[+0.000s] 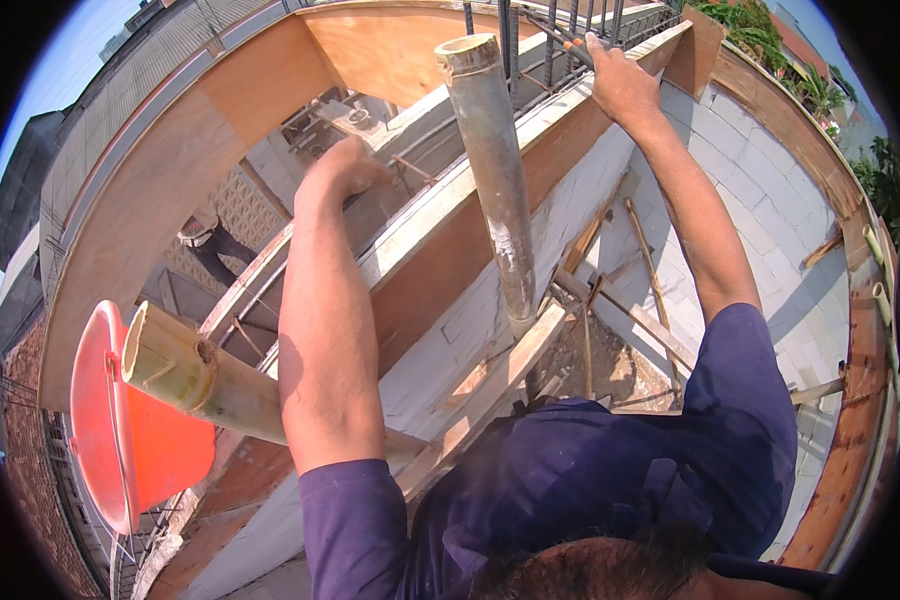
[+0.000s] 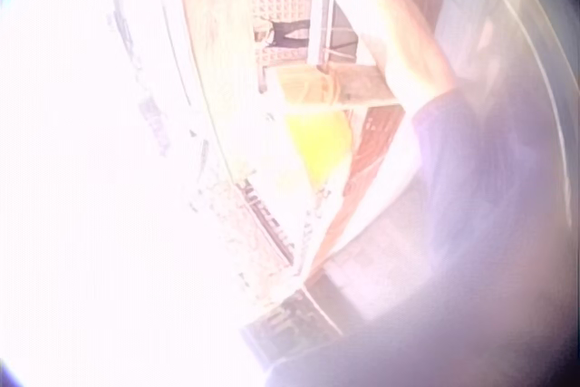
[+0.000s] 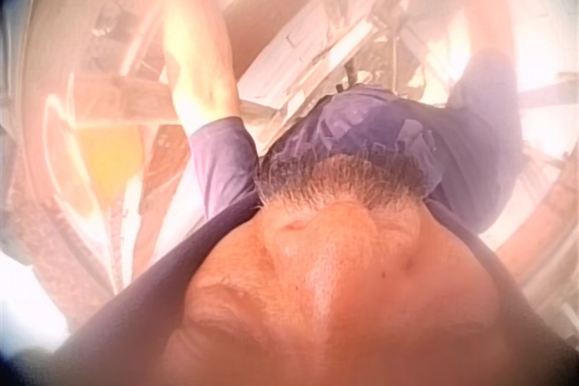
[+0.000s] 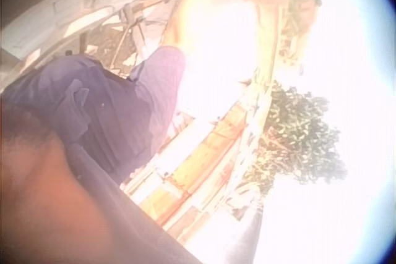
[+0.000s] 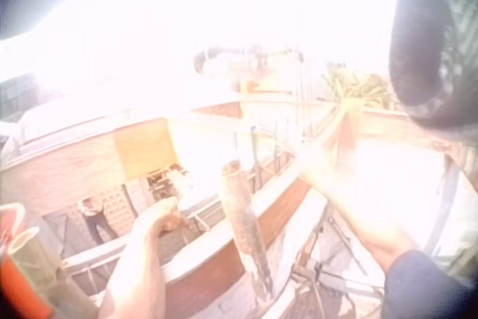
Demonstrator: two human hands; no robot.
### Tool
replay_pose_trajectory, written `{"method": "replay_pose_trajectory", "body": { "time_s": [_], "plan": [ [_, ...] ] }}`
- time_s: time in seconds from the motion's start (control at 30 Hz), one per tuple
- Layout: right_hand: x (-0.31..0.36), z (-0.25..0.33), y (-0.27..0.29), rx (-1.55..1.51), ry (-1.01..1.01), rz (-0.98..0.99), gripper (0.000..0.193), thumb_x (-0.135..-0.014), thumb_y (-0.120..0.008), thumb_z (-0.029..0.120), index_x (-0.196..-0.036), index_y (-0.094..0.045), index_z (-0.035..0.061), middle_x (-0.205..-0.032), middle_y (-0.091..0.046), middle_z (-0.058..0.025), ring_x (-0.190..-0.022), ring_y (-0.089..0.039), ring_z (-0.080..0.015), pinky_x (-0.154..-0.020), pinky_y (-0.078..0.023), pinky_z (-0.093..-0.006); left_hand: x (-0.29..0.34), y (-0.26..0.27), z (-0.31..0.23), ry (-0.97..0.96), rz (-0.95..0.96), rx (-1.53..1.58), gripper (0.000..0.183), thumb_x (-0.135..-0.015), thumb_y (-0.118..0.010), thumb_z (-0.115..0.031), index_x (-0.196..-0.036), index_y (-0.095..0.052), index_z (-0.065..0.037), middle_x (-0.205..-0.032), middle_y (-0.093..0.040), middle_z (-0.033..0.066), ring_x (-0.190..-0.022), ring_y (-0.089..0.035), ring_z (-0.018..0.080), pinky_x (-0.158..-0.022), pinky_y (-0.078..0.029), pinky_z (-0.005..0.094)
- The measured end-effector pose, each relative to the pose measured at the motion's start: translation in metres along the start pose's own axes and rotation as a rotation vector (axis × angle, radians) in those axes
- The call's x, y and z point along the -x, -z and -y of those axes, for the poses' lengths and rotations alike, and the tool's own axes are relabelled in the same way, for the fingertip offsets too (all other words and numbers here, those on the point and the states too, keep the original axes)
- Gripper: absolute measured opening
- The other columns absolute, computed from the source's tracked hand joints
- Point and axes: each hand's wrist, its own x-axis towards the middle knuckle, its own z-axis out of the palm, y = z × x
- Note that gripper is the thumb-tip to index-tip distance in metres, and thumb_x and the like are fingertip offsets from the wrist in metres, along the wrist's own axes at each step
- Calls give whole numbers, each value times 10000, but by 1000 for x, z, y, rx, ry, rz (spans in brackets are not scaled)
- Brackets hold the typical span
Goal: The person secures steel reinforcement bars along the top of a concrete block wall. They use pliers to twist and cut thin wire around the rebar and formwork, reaching from a bucket to get more wire as they move along the structure.
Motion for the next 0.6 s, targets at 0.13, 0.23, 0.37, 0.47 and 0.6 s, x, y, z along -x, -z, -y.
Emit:
{"method": "replay_pose_trajectory", "body": {
  "time_s": [0.13,0.23,0.37,0.47,0.6],
  "plan": [
    [15,-5,-20,2,50,9,599,-960,-479,116,-1551,-404,187,-1169,-645,-165,-1109,-664,-366,-870,-573,-522,4,1,2,-86,43,62,666,-694,-827,-239,-1249,-637,74,-1217,-690,264,-1137,-668,362,-972,-509,431],
    [20,-9,-23,49,103,60,651,-942,-484,86,-1575,-368,183,-1173,-654,-162,-1113,-659,-352,-868,-575,-518,1,-5,0,63,-53,-18,653,-695,-819,-248,-1241,-638,62,-1209,-695,253,-1159,-659,353,-976,-501,432],
    [24,-6,-29,132,196,155,707,-930,-569,101,-1588,-309,83,-1215,-663,-171,-1146,-659,-344,-852,-597,-483,4,-1,-7,47,13,-62,637,-697,-816,-250,-1233,-642,47,-1218,-692,247,-1178,-649,351,-989,-496,429],
    [24,-4,-31,221,233,256,817,-904,-647,158,-1619,-251,126,-1237,-661,-162,-1195,-632,-332,-889,-590,-469,2,-4,-1,41,-60,-88,647,-701,-810,-254,-1253,-640,35,-1239,-686,244,-1187,-647,355,-999,-496,427],
    [34,-12,-16,125,207,273,880,-887,-693,487,-1596,-319,124,-1295,-638,-174,-1203,-625,-357,-977,-540,-508,7,-5,4,-55,-37,41,669,-706,-811,-265,-1280,-638,30,-1255,-679,248,-1198,-644,357,-1011,-494,429]
  ]
}}
